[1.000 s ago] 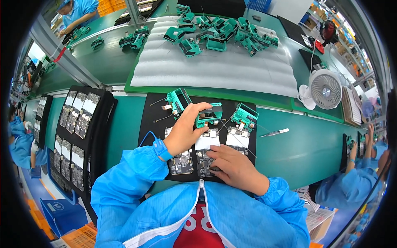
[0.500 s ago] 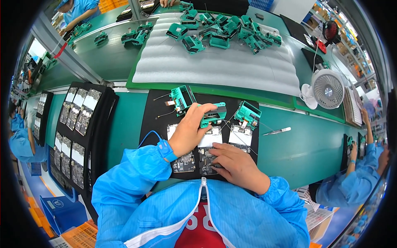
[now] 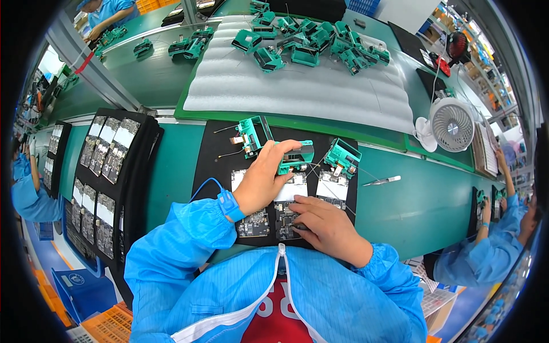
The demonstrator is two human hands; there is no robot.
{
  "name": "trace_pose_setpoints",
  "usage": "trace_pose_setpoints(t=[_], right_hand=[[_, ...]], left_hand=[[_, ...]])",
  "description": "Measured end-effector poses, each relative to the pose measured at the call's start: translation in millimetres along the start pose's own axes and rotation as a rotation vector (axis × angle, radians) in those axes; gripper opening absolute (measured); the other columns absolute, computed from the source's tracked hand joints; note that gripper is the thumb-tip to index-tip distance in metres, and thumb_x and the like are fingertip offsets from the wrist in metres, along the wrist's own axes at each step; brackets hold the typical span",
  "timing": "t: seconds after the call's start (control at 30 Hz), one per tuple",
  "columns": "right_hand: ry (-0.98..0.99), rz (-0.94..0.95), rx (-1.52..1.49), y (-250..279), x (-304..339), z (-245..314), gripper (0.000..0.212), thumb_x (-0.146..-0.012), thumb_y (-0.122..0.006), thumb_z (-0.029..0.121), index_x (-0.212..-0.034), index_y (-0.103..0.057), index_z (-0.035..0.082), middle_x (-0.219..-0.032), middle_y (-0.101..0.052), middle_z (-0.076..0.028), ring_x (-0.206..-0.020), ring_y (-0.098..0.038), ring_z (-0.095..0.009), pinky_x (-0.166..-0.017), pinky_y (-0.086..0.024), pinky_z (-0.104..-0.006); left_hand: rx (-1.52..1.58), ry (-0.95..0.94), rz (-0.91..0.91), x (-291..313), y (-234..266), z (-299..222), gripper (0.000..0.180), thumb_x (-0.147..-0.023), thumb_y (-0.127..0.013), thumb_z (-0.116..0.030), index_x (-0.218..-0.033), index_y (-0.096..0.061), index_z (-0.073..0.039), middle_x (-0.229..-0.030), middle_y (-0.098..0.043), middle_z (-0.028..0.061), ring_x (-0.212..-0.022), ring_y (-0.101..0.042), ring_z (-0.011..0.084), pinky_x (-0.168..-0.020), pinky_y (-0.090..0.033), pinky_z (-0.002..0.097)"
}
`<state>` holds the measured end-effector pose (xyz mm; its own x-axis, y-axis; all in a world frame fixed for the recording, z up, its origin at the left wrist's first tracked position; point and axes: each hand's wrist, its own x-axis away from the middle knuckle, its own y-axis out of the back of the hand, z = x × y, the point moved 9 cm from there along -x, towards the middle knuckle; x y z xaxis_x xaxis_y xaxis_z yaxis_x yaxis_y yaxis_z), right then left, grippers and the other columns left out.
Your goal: The person assembles electronic devices by hand, connecting internal electronic components and PCB boards into green plastic housings, then applying white labels to the assembled devices.
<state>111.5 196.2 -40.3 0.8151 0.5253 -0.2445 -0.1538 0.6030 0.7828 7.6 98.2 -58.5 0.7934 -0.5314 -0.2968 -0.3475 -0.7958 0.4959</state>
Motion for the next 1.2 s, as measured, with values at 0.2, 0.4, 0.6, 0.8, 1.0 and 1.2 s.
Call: trace_pose_setpoints(t=[0.2, 0.4, 0.6, 0.8, 1.0, 1.2], right_hand=[[0.0, 0.0, 0.011, 0, 0, 0, 0.026, -0.075, -0.081, 0.008, -0.094, -0.063, 0.007, -0.122, -0.069, -0.01, -0.125, -0.061, -0.032, -0.099, -0.054, -0.0425], [-0.01, 0.011, 0.01, -1, 0, -1, 0.027, -0.074, -0.081, 0.008, -0.094, -0.062, 0.007, -0.122, -0.069, -0.01, -0.125, -0.061, -0.032, -0.099, -0.054, -0.0428], [-0.005, 0.003, -0.005, -1, 0, -1, 0.028, -0.074, -0.081, 0.008, -0.094, -0.061, 0.007, -0.122, -0.069, -0.01, -0.125, -0.061, -0.032, -0.099, -0.054, -0.0437], [-0.009, 0.001, 0.001, 0, -1, -1, 0.027, -0.074, -0.081, 0.007, -0.094, -0.062, 0.006, -0.121, -0.069, -0.01, -0.124, -0.062, -0.032, -0.097, -0.055, -0.0427], [-0.015, -0.007, 0.005, 0, -2, -2, 0.026, -0.074, -0.081, 0.008, -0.093, -0.063, 0.006, -0.119, -0.07, -0.01, -0.123, -0.063, -0.032, -0.096, -0.056, -0.0423], [-0.002, -0.001, 0.024, 0, -3, 1, 0.026, -0.074, -0.081, 0.008, -0.093, -0.063, 0.006, -0.12, -0.07, -0.01, -0.122, -0.063, -0.032, -0.096, -0.056, -0.0421]], left_hand=[[0.005, 0.018, 0.032, 0, -3, 3, 0.063, -0.086, -0.067, 0.006, -0.141, -0.044, -0.013, -0.12, -0.05, 0.0173, -0.104, -0.058, 0.0369, -0.089, -0.051, 0.0433], [0.075, 0.087, 0.016, -2, -3, 8, 0.066, -0.086, -0.067, 0.008, -0.143, -0.042, -0.012, -0.132, -0.049, 0.0136, -0.112, -0.058, 0.028, -0.096, -0.05, 0.0387], [0.096, 0.138, 0.009, -1, -2, 9, 0.068, -0.086, -0.067, 0.009, -0.145, -0.041, -0.013, -0.135, -0.048, 0.0128, -0.114, -0.058, 0.027, -0.096, -0.051, 0.0376], [0.04, 0.015, 0.021, 0, -3, 3, 0.067, -0.086, -0.066, 0.009, -0.144, -0.041, -0.011, -0.132, -0.05, 0.016, -0.115, -0.057, 0.0333, -0.098, -0.049, 0.0394], [0.035, 0.022, 0.041, 0, -5, 2, 0.065, -0.086, -0.066, 0.009, -0.143, -0.041, -0.009, -0.13, -0.051, 0.018, -0.118, -0.055, 0.0372, -0.102, -0.046, 0.041], [0.137, 0.042, -0.018, 3, -1, 7, 0.065, -0.084, -0.069, 0.009, -0.142, -0.044, -0.008, -0.134, -0.051, 0.0158, -0.121, -0.055, 0.0331, -0.103, -0.047, 0.0382]])
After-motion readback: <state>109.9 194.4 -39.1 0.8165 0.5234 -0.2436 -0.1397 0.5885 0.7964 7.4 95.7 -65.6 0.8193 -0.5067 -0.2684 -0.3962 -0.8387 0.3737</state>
